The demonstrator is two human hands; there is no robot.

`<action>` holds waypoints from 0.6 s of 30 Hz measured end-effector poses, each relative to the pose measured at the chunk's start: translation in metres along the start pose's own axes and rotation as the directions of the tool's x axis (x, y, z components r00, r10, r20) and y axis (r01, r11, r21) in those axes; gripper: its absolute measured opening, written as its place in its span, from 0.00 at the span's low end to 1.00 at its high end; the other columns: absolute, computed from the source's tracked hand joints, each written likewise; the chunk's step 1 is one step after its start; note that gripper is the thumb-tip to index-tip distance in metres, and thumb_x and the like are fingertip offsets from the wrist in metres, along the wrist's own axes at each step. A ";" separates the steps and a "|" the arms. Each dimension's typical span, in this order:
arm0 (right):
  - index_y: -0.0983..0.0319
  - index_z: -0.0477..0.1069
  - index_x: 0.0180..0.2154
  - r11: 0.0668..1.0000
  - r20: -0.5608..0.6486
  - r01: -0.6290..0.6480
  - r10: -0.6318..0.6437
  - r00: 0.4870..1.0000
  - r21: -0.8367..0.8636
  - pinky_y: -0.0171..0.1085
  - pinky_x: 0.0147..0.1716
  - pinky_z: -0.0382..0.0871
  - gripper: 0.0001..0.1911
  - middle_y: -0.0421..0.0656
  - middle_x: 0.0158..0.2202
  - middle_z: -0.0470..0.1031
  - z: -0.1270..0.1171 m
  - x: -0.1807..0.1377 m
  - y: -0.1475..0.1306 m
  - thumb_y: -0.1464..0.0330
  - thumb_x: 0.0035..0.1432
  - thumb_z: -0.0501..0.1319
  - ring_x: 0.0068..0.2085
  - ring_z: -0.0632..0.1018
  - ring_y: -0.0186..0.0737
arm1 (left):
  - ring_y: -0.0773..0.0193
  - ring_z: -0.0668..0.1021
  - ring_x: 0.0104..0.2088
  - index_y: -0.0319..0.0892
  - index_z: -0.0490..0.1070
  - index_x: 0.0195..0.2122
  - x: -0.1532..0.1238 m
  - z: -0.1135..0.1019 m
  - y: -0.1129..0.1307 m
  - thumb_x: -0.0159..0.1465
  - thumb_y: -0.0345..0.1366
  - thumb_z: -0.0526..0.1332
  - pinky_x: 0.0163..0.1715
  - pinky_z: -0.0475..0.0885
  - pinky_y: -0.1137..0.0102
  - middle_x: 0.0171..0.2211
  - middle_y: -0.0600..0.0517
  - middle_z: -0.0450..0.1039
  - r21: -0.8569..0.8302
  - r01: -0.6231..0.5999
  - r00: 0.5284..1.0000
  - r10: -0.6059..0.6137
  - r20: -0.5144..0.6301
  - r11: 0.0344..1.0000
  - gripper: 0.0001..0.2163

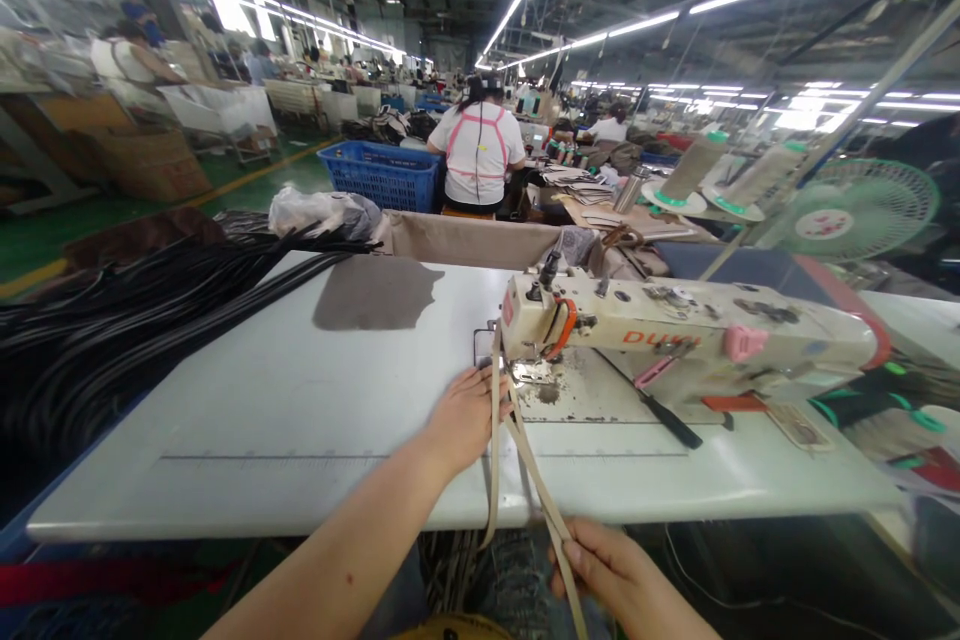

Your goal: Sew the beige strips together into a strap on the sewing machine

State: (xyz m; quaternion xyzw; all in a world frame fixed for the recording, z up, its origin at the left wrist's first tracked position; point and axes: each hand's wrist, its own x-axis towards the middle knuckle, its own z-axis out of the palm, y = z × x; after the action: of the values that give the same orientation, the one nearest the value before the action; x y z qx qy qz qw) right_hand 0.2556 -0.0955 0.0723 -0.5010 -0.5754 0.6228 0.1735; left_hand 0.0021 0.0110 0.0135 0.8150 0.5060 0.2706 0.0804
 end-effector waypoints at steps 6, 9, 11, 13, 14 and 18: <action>0.59 0.78 0.34 0.999 0.109 -0.040 0.040 0.993 -0.003 0.42 0.37 0.70 0.25 0.43 0.30 0.78 -0.008 -0.001 0.004 0.44 0.60 0.62 0.35 0.77 0.44 | 0.54 0.75 0.64 0.44 0.73 0.60 -0.001 0.002 0.000 0.76 0.39 0.55 0.67 0.66 0.53 0.61 0.46 0.76 -0.013 -0.016 1.000 0.016 -0.017 1.000 0.15; 0.58 0.77 0.31 0.997 -0.042 -0.056 0.054 0.998 -0.060 0.43 0.39 0.74 0.25 0.44 0.33 0.76 -0.011 0.003 0.005 0.43 0.58 0.62 0.39 0.77 0.48 | 0.54 0.76 0.63 0.44 0.73 0.60 -0.001 0.002 0.000 0.76 0.40 0.55 0.67 0.67 0.53 0.61 0.46 0.77 -0.012 -0.003 1.000 0.003 -0.027 1.000 0.15; 0.58 0.78 0.31 0.989 -0.148 -0.007 -0.015 0.989 -0.149 0.46 0.43 0.74 0.24 0.45 0.35 0.76 -0.013 0.006 0.004 0.44 0.58 0.61 0.41 0.77 0.51 | 0.54 0.76 0.63 0.44 0.73 0.59 -0.001 0.003 0.000 0.76 0.40 0.56 0.67 0.67 0.53 0.60 0.46 0.77 -0.004 0.008 1.000 -0.008 -0.028 1.000 0.15; 0.57 0.80 0.33 0.966 -0.197 0.042 -0.095 0.976 -0.255 0.47 0.47 0.72 0.23 0.46 0.35 0.76 -0.014 0.008 0.003 0.46 0.60 0.59 0.42 0.77 0.51 | 0.53 0.76 0.62 0.44 0.73 0.59 -0.002 0.004 0.000 0.76 0.40 0.56 0.67 0.67 0.53 0.60 0.45 0.77 0.004 0.006 0.999 -0.006 -0.031 1.000 0.15; 0.57 0.81 0.34 0.957 -0.206 0.053 -0.116 0.972 -0.287 0.47 0.48 0.71 0.22 0.46 0.35 0.77 -0.015 0.009 0.003 0.48 0.61 0.59 0.42 0.78 0.52 | 0.53 0.76 0.62 0.44 0.73 0.59 -0.002 0.004 0.000 0.76 0.41 0.56 0.66 0.68 0.53 0.60 0.45 0.77 0.006 0.004 0.999 -0.004 -0.035 1.000 0.15; 0.57 0.81 0.37 0.962 -0.222 0.047 -0.110 0.969 -0.269 0.44 0.47 0.71 0.17 0.45 0.36 0.80 -0.015 0.009 0.007 0.52 0.60 0.62 0.42 0.79 0.51 | 0.53 0.76 0.63 0.45 0.74 0.60 -0.001 0.006 -0.002 0.76 0.42 0.55 0.65 0.69 0.53 0.60 0.45 0.77 0.006 -0.002 0.999 0.002 -0.045 1.000 0.16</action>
State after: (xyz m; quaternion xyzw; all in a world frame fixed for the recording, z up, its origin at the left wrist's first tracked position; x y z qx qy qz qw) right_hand 0.2663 -0.0819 0.0650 -0.5662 -0.6475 0.4703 0.1975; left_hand 0.0035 0.0114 0.0074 0.8094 0.5077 0.2876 0.0664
